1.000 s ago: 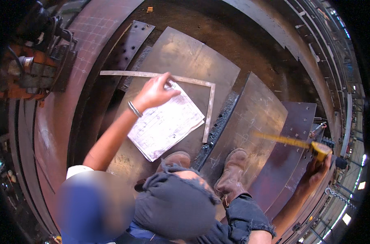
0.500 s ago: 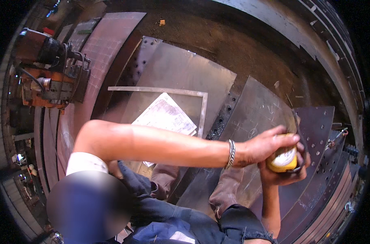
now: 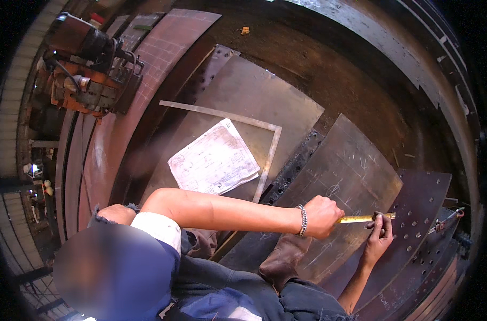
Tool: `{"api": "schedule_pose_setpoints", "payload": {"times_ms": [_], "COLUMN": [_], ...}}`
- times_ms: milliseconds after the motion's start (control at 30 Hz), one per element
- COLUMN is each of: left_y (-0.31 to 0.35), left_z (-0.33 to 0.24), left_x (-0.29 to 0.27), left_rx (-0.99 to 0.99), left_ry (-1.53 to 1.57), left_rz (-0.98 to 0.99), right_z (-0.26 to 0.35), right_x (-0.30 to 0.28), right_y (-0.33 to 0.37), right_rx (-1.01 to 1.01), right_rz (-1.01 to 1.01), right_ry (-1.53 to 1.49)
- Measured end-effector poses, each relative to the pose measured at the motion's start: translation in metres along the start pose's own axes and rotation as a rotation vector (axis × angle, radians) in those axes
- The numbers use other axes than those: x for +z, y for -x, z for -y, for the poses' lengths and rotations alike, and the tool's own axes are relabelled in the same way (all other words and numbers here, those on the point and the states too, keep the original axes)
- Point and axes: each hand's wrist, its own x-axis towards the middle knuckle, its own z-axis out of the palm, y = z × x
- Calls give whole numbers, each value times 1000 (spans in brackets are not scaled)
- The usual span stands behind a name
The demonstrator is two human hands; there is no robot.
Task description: The person measures a large metal sheet with a tape measure and marks points with chalk. They consult a paper document, reposition the tape measure multiple times, and continue marking the sheet in a workshop setting.
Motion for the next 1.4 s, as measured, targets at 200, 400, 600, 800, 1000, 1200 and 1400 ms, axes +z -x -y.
{"api": "schedule_pose_setpoints", "payload": {"times_ms": [200,400,600,800,1000,1200,1400], "left_y": [-6,-20,-29,-67,-100,-108,-102], "left_z": [14,25,57,128,142,150,163], "left_x": [-18,-85,-166,-130,-103,-91,-104], "left_rx": [55,85,139,125,117,123,87], "left_ry": [-235,-279,-344,-427,-415,-432,-449], "left_rz": [7,215,173,186,143,67,76], "right_z": [-16,-43,-125,-189,-197,-194,-177], "right_x": [-6,-50,-133,-108,-74,-69,-70], "right_y": [-5,-31,-64,-92,-111,-113,-103], "right_rx": [256,197,340,456,471,515,137], "right_rz": [71,-173,-470,-416,-375,-339,-393], "right_ry": [-162,-196,-468,-309,-186,-168,320]}}
